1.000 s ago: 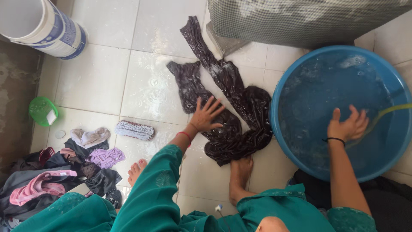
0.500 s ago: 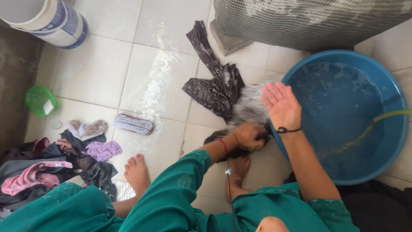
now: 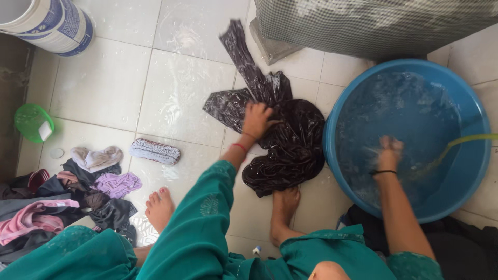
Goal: The person scrubs a dark garment on the tiled floor using a red brush, then rinses it by hand in a blue basin filled with water. The garment is repeatedly scrubbed and rinsed during the process.
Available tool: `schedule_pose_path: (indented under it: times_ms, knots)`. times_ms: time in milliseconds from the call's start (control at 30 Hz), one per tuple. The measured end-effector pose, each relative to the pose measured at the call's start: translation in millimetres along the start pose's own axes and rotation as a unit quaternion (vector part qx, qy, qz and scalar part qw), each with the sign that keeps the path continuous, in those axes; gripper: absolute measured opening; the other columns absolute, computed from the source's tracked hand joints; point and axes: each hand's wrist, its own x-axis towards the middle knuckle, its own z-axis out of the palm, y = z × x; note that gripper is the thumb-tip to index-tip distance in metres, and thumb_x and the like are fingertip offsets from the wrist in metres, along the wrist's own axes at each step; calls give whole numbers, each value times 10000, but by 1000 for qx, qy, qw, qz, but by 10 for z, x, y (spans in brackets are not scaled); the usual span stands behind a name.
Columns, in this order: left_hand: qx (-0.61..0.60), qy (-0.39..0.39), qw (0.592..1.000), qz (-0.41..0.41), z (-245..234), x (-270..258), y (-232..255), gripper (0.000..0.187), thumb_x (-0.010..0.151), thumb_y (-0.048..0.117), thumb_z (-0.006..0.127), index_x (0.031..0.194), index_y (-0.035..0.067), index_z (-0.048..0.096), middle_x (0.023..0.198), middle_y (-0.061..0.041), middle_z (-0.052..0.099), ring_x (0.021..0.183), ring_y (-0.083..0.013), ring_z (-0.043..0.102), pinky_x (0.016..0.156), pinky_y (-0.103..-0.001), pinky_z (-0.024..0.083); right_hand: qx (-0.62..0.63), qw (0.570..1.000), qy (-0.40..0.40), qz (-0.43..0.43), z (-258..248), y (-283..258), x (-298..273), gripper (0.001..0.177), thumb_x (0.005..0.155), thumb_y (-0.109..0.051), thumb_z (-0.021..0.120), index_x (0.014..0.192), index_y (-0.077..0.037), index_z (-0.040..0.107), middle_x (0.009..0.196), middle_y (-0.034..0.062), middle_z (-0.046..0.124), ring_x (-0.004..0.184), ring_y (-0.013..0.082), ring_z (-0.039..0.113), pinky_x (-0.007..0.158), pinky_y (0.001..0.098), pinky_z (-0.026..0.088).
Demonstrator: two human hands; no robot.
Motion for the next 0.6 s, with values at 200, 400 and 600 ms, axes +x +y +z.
schedule_pose_path:
  times_ms: [200, 400, 600]
  knots:
    - [-117, -157, 977, 84, 492, -305, 953, 469, 1041, 580, 495, 1080, 194, 759, 1122, -59, 714, 1178, -300, 578, 1107, -556, 362, 475, 808, -343, 57, 815, -633, -790, 321, 1140, -395, 490, 1291, -146, 625, 1363, 116, 644, 1286, 286, 617, 1204, 492, 431]
    - [-31, 13, 998, 49, 557, -200, 907, 631, 917, 647, 440, 1449, 332, 567, 1574, -121, 453, 1529, -376, 267, 1148, -793, 102, 456, 803, -384, -22, 1076, -1061, -1213, 330, 1113, -365, 499, 1152, -111, 706, 1272, 117, 724, 1255, 299, 655, 1146, 500, 470]
    - [94, -59, 994, 2, 80, -375, 68, 890, 890, 865, 325, 1576, 299, 376, 1712, -94, 174, 1575, -366, 68, 1132, -799, 12, -70, 902, 16, -426, 485, -678, -356, 345, 1106, -389, 661, 1231, -68, 680, 1308, 150, 673, 1271, 331, 642, 1140, 478, 501]
